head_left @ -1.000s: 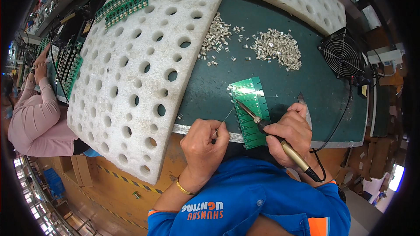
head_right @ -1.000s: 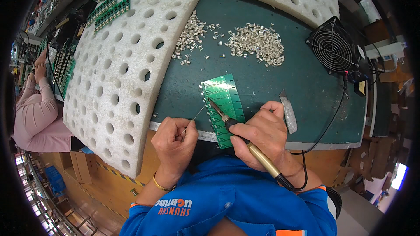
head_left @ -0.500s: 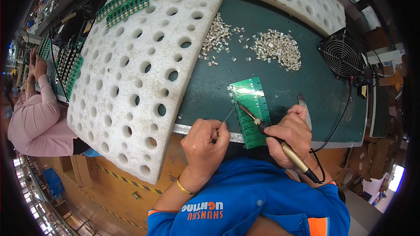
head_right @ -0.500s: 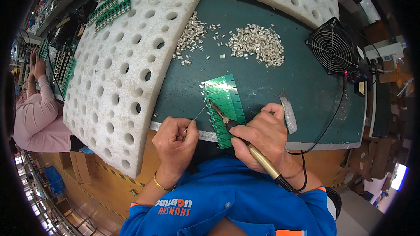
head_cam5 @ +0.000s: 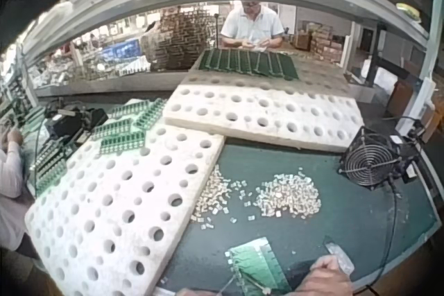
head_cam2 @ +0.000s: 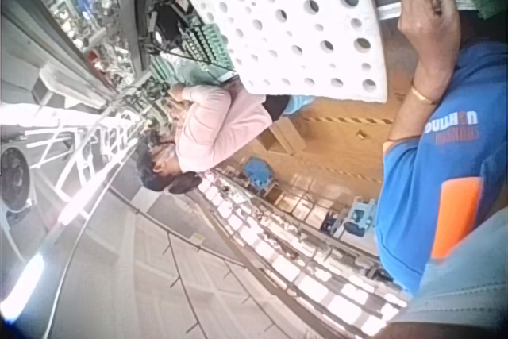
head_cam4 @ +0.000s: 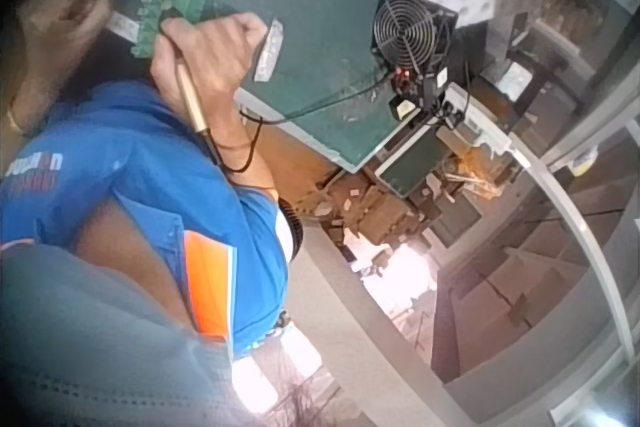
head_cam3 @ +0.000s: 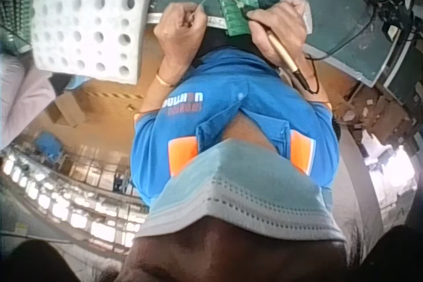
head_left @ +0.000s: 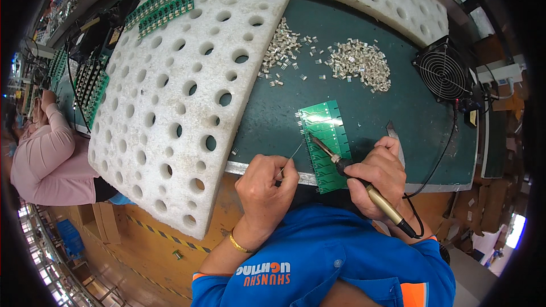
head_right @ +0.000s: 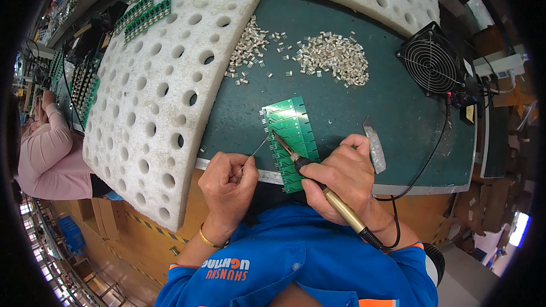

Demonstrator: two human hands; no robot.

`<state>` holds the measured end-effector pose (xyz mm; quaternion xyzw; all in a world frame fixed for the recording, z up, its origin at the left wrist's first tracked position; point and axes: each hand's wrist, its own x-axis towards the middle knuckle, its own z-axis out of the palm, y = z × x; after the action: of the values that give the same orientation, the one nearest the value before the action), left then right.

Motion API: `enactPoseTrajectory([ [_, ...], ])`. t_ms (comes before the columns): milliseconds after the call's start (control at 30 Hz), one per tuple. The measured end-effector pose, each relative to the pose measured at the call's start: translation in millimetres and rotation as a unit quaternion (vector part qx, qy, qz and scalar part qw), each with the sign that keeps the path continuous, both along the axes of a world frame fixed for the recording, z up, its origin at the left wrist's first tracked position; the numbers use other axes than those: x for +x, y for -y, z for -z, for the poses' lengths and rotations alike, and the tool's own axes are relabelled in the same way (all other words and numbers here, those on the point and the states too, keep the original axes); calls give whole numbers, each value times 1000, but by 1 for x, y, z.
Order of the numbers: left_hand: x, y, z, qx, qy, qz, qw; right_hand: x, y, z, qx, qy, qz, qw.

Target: The person solders electronic components onto circuit board strips using a soldering iron and solder wire, turning the boards by hand to solder along the edges.

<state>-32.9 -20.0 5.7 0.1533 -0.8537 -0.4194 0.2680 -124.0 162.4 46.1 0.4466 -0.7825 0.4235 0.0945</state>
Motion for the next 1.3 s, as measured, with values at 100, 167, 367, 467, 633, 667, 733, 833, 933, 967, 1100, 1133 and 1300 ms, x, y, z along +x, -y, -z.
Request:
enactPoseTrajectory([
  [100,3,2,-2,-7,8,-3,1000,1,-1,-3,-6,-3,11,1000],
  [167,5,3,-3,-17,17,-7,1000,2,-3,-4,-8,-3,13,1000],
  [367,8,0,-3,-6,23,-12,1000,5,-5,-3,-9,-3,9,1000],
  [467,8,-2,0,8,2,-7,1000,6,-5,-1,-13,-4,8,1000],
  [633,5,-4,2,3,-6,-4,1000,7,-5,0,-17,-3,12,1000],
  [667,5,-4,2,3,-6,-4,1000,7,-5,0,-17,0,12,1000],
  [733,5,-5,2,3,-4,-3,1000,7,-5,-1,-17,2,12,1000],
  [833,5,-5,3,3,-3,-4,1000,7,-4,1,-17,2,7,1000],
  [933,4,-5,1,0,-5,-1,1000,7,-3,1,-14,2,6,1000],
  [967,4,-6,0,0,-5,-1,1000,6,-3,0,-11,1,6,1000],
  [1100,4,-6,1,6,-1,0,1000,6,-3,0,-7,4,5,1000],
  [1133,4,-6,1,5,-3,1,1000,6,-3,1,-7,4,5,1000],
  [1300,3,-5,0,2,0,2,1000,5,-3,1,-5,10,4,1000],
])
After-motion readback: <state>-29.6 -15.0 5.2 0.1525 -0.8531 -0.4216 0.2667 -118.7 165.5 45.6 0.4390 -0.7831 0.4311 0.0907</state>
